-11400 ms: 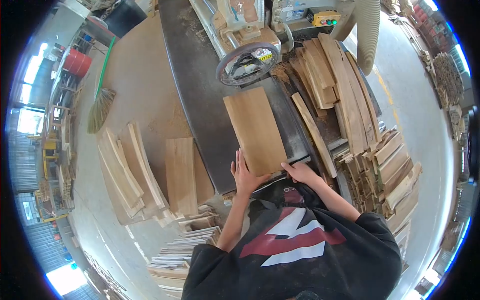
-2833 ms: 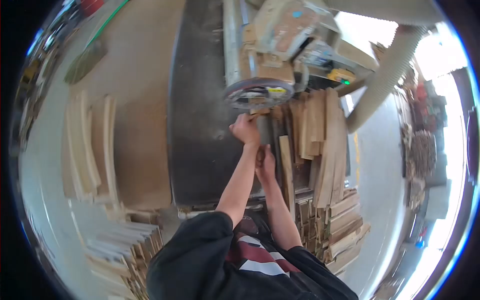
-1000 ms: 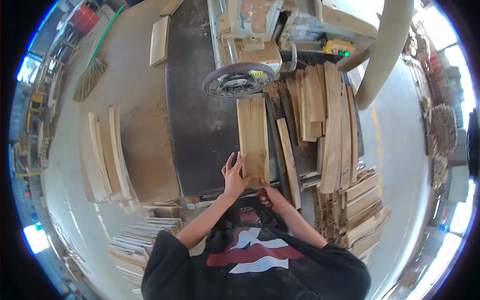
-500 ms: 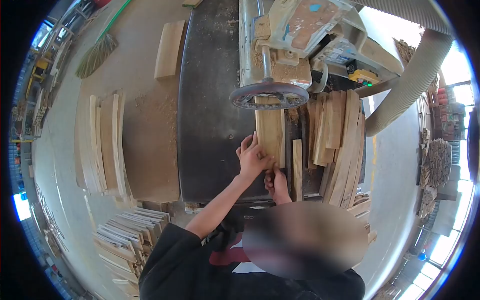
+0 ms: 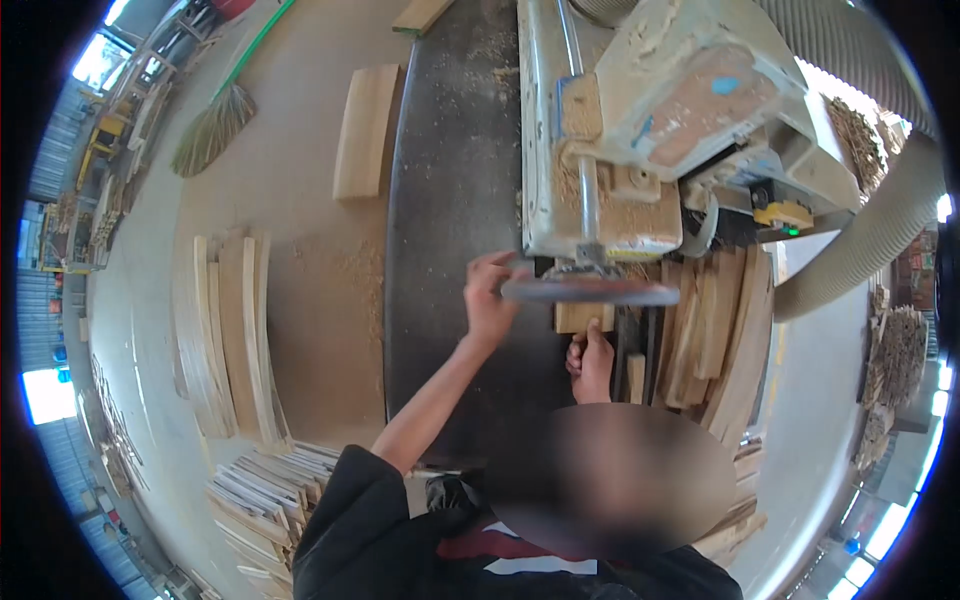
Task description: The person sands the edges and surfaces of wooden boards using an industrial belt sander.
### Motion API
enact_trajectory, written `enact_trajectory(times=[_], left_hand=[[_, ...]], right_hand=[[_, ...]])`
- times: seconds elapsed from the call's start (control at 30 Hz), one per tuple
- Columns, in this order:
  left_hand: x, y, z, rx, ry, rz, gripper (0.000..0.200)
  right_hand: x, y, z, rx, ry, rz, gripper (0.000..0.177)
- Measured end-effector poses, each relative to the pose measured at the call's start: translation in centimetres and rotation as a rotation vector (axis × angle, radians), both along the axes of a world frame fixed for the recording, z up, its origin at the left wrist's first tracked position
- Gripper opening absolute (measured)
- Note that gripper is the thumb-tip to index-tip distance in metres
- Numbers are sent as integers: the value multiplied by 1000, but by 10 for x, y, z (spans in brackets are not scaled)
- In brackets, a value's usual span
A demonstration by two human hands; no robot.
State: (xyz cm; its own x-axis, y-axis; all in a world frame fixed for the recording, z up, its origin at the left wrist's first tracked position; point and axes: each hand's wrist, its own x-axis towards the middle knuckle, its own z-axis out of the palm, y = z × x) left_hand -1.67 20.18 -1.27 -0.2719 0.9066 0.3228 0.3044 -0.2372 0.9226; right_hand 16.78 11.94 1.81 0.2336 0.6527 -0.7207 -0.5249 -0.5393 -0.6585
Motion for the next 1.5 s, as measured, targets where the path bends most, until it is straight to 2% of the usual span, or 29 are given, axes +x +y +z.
enact_trajectory(times=[0.1,0.17,0.2,0.23,0.27,0.33,0.37,0.43,0.47,0.53,0.6,0.67,0.7,0.77,0.83,0.9,0.97,1.03,1.17,1.23,1.33,1.4,1.43,1.5], left_hand=[[-60,68,-3,144,476,95,20],[-89,130,-13,97,655,157,33],[-97,163,-10,54,729,204,48],[-104,198,-6,12,800,256,64],[-113,235,-6,26,793,271,64],[-130,315,-4,-122,864,314,108],[-136,354,-1,-90,848,333,108],[-145,422,1,-211,823,343,132],[-149,450,3,-184,800,349,132],[-152,491,12,-134,755,369,139],[-154,518,8,-122,729,405,131],[-155,530,-5,-153,879,499,120],[-155,530,-9,-149,938,507,106],[-150,507,-13,-145,991,418,101],[-142,477,6,-102,1054,350,96],[-137,421,22,-185,1115,177,93],[-137,367,25,-141,1133,160,94],[-134,307,34,-149,1133,139,95],[-120,187,46,-186,1083,13,100],[-109,129,54,-216,1053,-38,101],[-94,55,76,-235,999,-82,104],[-82,5,102,-485,960,-230,103],[-79,-20,97,-396,982,-217,104],[-70,-70,100,-387,973,-233,98]], right_hand=[[7,17,-5,73,32,92,38],[7,21,-19,85,26,80,36],[7,22,-27,88,19,66,34],[-1,24,-13,175,-186,198,32],[-11,22,2,265,-394,325,31],[-10,1,-25,268,-456,493,15],[-13,-4,-21,247,-537,519,35],[-18,6,26,432,-941,727,27],[-20,19,41,565,-1121,861,22],[-22,17,34,586,-1160,814,21],[-23,10,20,583,-1126,758,20],[-24,1,3,554,-1074,723,18],[-24,-3,-6,537,-1047,705,17],[-25,-11,-21,530,-995,637,16],[-27,-15,-30,562,-936,545,14],[-29,-16,-29,591,-885,492,13],[-28,-2,-29,867,-1146,496,16],[-28,-13,-34,730,-936,482,21],[-32,-12,-24,755,-901,462,33],[-32,-13,-21,822,-878,425,33],[-26,-17,-21,718,-857,503,30],[-21,-28,-23,690,-815,517,29],[-21,-32,-30,700,-760,445,28],[-17,-44,-32,715,-724,378,24]])
